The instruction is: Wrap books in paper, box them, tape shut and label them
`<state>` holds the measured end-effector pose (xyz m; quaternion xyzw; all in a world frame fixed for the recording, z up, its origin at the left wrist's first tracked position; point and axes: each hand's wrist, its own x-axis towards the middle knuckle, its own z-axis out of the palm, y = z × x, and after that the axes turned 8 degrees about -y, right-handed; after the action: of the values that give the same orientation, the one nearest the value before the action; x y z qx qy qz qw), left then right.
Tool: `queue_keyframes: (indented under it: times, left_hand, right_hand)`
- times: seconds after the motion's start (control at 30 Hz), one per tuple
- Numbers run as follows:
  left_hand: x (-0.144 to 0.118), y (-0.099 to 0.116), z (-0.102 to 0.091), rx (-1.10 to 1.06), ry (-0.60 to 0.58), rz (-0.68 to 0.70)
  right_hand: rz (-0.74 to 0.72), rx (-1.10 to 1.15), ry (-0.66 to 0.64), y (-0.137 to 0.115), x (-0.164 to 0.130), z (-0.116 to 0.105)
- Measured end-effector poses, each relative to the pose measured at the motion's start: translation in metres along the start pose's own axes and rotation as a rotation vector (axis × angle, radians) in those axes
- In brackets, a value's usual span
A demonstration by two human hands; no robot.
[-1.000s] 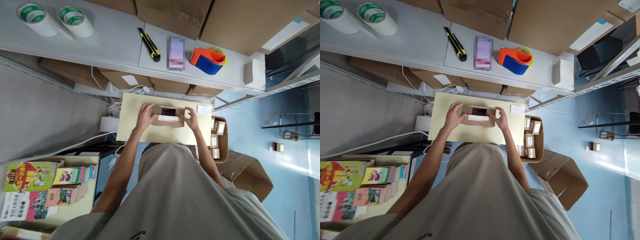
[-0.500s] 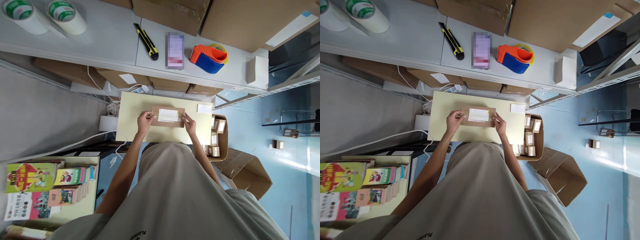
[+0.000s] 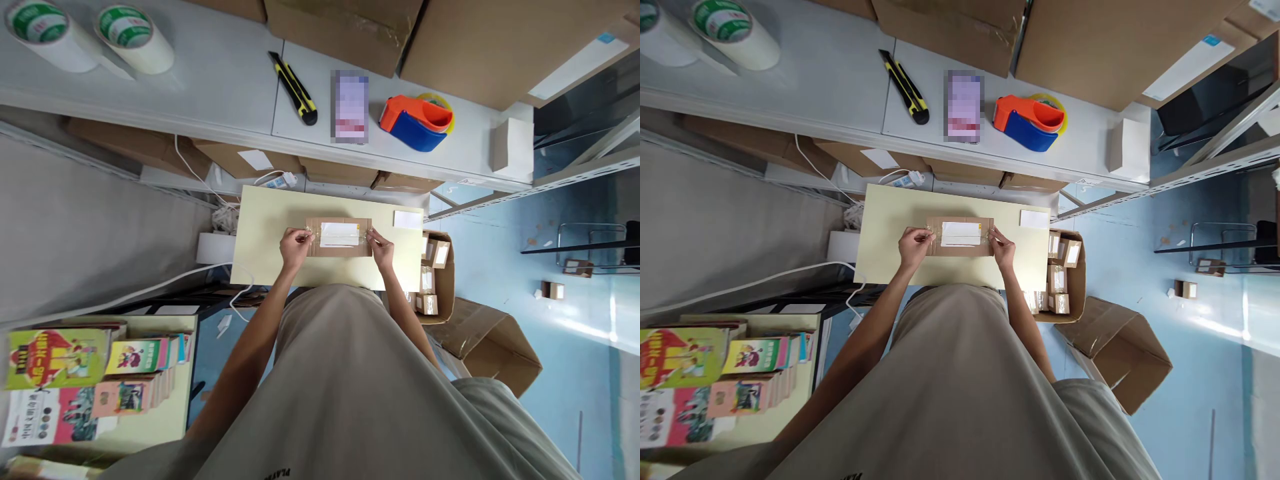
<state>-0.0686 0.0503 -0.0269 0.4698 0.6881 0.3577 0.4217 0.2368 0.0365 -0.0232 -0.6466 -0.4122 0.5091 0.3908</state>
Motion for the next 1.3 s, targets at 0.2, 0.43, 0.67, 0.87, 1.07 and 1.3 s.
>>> queue_keyframes:
  times: [0.2,0.43,0.67,0.87,1.07,1.3]
  left_hand:
    - [-0.007,-0.004,-0.012,0.047,-0.06,0.0]
    - [-0.017,-0.004,-0.008,0.119,-0.053,0.06]
    - [-0.017,-0.008,-0.004,0.106,-0.027,0.089]
    - [-0.014,-0.006,0.005,0.081,-0.011,0.125]
    - [-0.012,0.011,0.007,0.057,-0.046,0.154]
    - [-0.029,0.011,0.002,0.123,-0.082,0.096]
  right_hand:
    - [-0.008,-0.018,-0.007,0.003,-0.016,0.0]
    - [-0.041,-0.061,-0.009,0.011,-0.039,0.003]
    - [-0.11,-0.226,-0.09,0.015,-0.05,0.002]
    - [-0.091,-0.417,-0.132,0.011,-0.063,-0.004]
    - [0.017,-0.519,-0.15,-0.003,-0.069,-0.009]
    - [-0.041,-0.51,-0.114,-0.021,-0.066,-0.014]
